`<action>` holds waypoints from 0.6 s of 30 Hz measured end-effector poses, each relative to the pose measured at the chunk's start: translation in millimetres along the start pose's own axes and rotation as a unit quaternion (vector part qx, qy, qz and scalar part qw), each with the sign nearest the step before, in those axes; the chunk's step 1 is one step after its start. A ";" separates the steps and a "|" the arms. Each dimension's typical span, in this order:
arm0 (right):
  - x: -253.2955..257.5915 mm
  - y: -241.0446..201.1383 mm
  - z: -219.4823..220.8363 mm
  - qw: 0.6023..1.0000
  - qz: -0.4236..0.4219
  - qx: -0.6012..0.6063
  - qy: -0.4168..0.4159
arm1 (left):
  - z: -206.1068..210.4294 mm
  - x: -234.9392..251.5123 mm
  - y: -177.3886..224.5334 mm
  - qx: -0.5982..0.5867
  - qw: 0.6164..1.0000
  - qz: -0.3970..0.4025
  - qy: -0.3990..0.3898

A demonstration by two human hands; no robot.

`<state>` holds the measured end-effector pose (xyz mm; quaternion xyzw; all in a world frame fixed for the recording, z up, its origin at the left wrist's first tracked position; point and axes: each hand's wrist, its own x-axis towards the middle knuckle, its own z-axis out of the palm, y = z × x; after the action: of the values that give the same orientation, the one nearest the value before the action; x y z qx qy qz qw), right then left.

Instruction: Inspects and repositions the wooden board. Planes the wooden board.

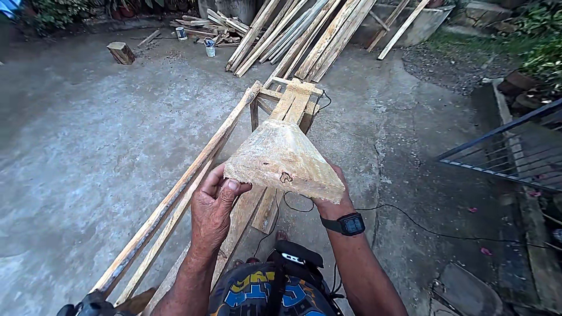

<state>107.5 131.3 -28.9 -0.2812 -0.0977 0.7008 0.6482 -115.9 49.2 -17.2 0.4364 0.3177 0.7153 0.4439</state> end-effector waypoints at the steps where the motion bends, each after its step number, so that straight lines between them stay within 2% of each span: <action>1: 4.4 -2.3 -6.9 0.998 -0.001 -0.012 -0.054 | 5.8 -3.1 -0.8 0.004 1.000 0.001 0.006; 3: 9.8 -12.1 -17.8 0.989 -0.016 -0.063 -0.132 | 18.6 -11.8 -2.0 0.014 1.000 -0.004 0.003; 5: 7.7 -21.7 -18.0 0.986 -0.035 -0.090 -0.136 | 28.5 -22.0 -2.0 0.021 0.999 -0.021 -0.014; 9: 2.8 -38.4 -41.3 0.972 -0.064 -0.078 -0.214 | 37.8 -36.5 -6.6 0.007 0.996 -0.060 -0.065; 14: -2.0 -48.3 -52.4 0.971 -0.088 -0.089 -0.204 | 41.1 -40.6 -9.1 0.007 0.994 -0.071 -0.087; 18: -1.2 -47.0 -46.0 0.982 -0.082 -0.052 -0.159 | 42.1 -36.8 -6.6 0.017 0.993 -0.072 -0.090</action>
<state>171.6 126.2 -42.9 -0.1906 -0.2586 0.6749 0.6643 -67.1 21.1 -17.8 0.4825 0.3197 0.6334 0.5137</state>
